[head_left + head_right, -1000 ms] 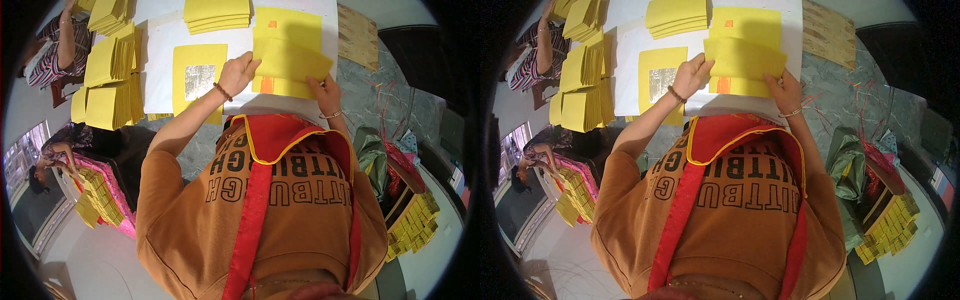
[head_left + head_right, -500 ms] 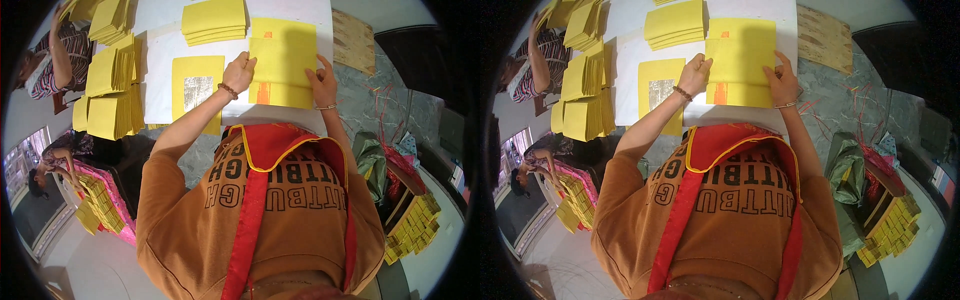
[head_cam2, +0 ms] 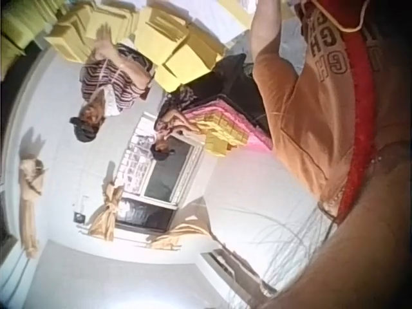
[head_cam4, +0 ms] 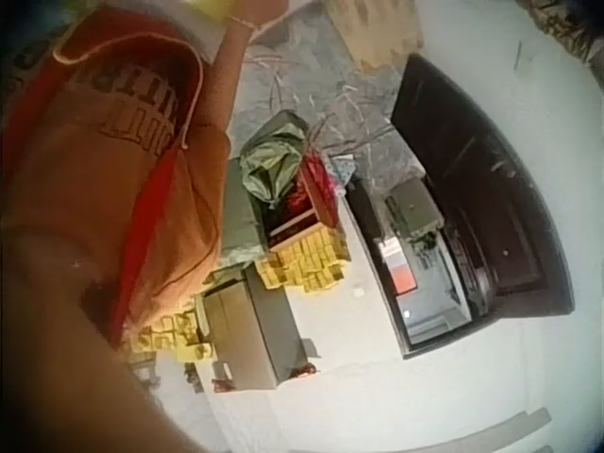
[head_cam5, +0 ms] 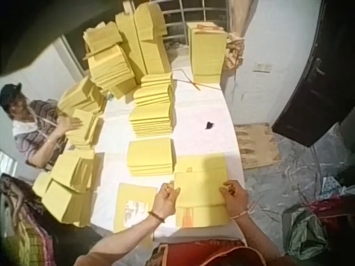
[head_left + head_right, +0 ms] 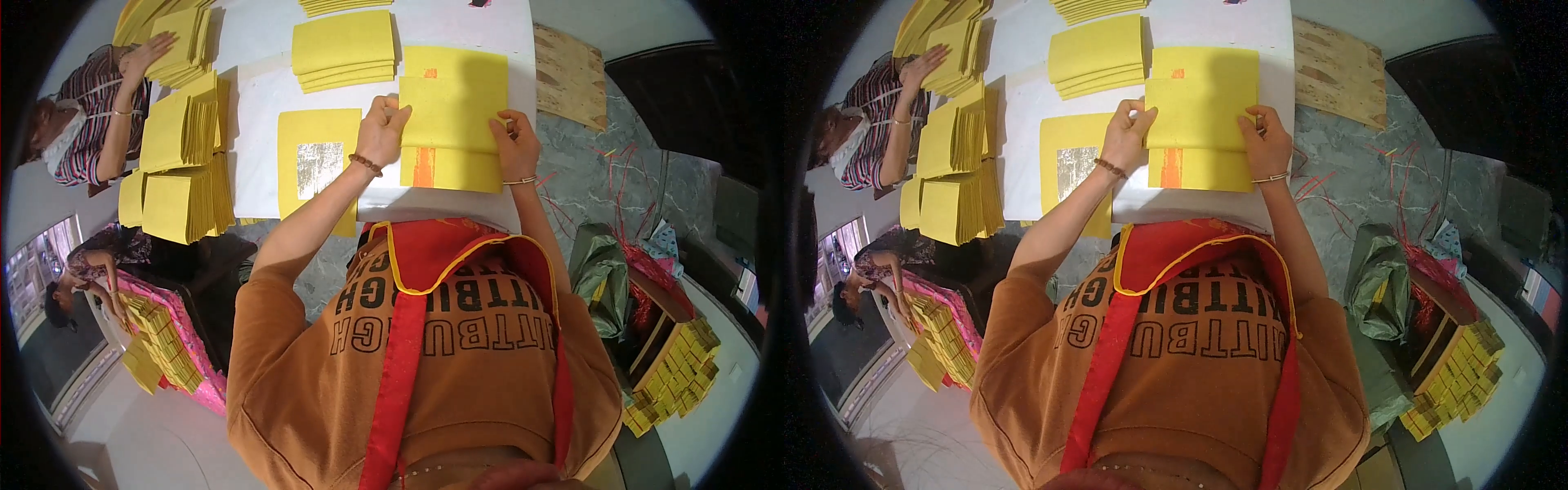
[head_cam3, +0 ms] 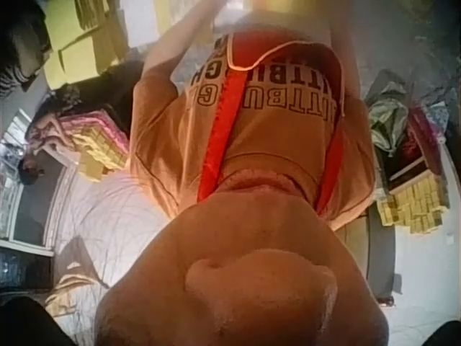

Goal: The recorder is seen organizing and stacking sheets of yellow paper with foil inserts on a work table.

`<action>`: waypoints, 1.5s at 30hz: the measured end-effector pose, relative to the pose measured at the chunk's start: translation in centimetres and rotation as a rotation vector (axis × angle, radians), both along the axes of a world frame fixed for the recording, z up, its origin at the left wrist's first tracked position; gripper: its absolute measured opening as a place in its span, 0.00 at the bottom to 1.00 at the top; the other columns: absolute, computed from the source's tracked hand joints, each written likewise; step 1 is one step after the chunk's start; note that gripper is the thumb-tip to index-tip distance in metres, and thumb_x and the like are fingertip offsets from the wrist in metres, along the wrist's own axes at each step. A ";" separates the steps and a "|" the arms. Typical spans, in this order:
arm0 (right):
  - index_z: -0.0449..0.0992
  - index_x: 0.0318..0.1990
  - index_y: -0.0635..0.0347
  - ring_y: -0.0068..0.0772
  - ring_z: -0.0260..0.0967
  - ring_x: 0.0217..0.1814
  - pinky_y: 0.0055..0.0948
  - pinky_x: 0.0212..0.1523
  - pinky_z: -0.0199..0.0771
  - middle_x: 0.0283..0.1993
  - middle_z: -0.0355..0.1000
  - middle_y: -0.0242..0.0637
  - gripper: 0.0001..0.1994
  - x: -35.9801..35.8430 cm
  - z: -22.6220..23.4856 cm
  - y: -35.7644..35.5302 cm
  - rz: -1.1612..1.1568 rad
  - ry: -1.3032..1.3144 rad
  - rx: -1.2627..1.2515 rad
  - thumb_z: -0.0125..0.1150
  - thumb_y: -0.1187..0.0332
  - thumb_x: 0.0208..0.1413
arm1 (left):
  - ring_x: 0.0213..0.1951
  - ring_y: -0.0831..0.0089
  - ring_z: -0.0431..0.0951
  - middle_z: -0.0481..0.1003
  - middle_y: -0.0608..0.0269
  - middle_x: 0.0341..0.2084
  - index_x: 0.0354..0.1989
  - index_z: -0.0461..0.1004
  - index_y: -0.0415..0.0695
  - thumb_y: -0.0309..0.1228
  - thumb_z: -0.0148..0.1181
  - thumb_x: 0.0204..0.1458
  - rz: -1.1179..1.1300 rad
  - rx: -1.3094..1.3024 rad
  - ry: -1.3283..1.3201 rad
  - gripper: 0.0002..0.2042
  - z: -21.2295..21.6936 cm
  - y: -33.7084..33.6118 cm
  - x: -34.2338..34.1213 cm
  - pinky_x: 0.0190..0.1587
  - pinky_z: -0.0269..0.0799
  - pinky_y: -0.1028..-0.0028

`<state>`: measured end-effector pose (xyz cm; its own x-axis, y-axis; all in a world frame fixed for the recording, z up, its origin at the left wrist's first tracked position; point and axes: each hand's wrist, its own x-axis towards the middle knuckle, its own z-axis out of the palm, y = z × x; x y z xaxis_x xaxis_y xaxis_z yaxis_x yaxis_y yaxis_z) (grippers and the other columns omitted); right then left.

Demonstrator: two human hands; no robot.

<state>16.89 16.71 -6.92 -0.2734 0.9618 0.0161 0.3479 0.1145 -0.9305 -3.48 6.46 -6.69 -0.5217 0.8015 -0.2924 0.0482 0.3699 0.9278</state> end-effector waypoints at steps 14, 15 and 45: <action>0.74 0.34 0.53 0.31 0.68 0.25 0.30 0.26 0.65 0.23 0.71 0.31 0.10 -0.4 0.8 -0.8 -0.048 -0.293 -0.033 0.62 0.61 0.45 | 0.61 0.60 0.52 0.56 0.60 0.59 0.58 0.57 0.47 0.48 0.47 0.52 -0.838 0.196 1.101 0.28 3.3 -0.8 4.0 0.60 0.46 0.58; 0.74 0.36 0.53 0.34 0.68 0.30 0.31 0.29 0.66 0.28 0.71 0.33 0.12 -0.5 0.8 -1.0 -0.039 -0.325 0.131 0.62 0.60 0.44 | 0.61 0.60 0.51 0.56 0.61 0.59 0.59 0.57 0.47 0.49 0.46 0.52 -0.839 0.194 1.111 0.28 3.1 -0.7 4.0 0.61 0.45 0.58; 0.61 0.54 0.69 0.34 0.63 0.53 0.28 0.53 0.60 0.49 0.67 0.46 0.19 1.3 -2.1 -5.0 -0.104 0.283 -0.079 0.40 0.67 0.59 | 0.32 0.70 0.68 0.69 0.62 0.31 0.46 0.68 0.39 0.31 0.50 0.43 -0.773 0.263 1.538 0.20 3.3 1.4 3.9 0.31 0.63 0.73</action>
<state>18.23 11.67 -9.01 -0.1683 0.9857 0.0015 0.0793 0.0151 -0.9967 0.43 7.87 -3.36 0.3187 0.9197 0.2294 0.9475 -0.3025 -0.1039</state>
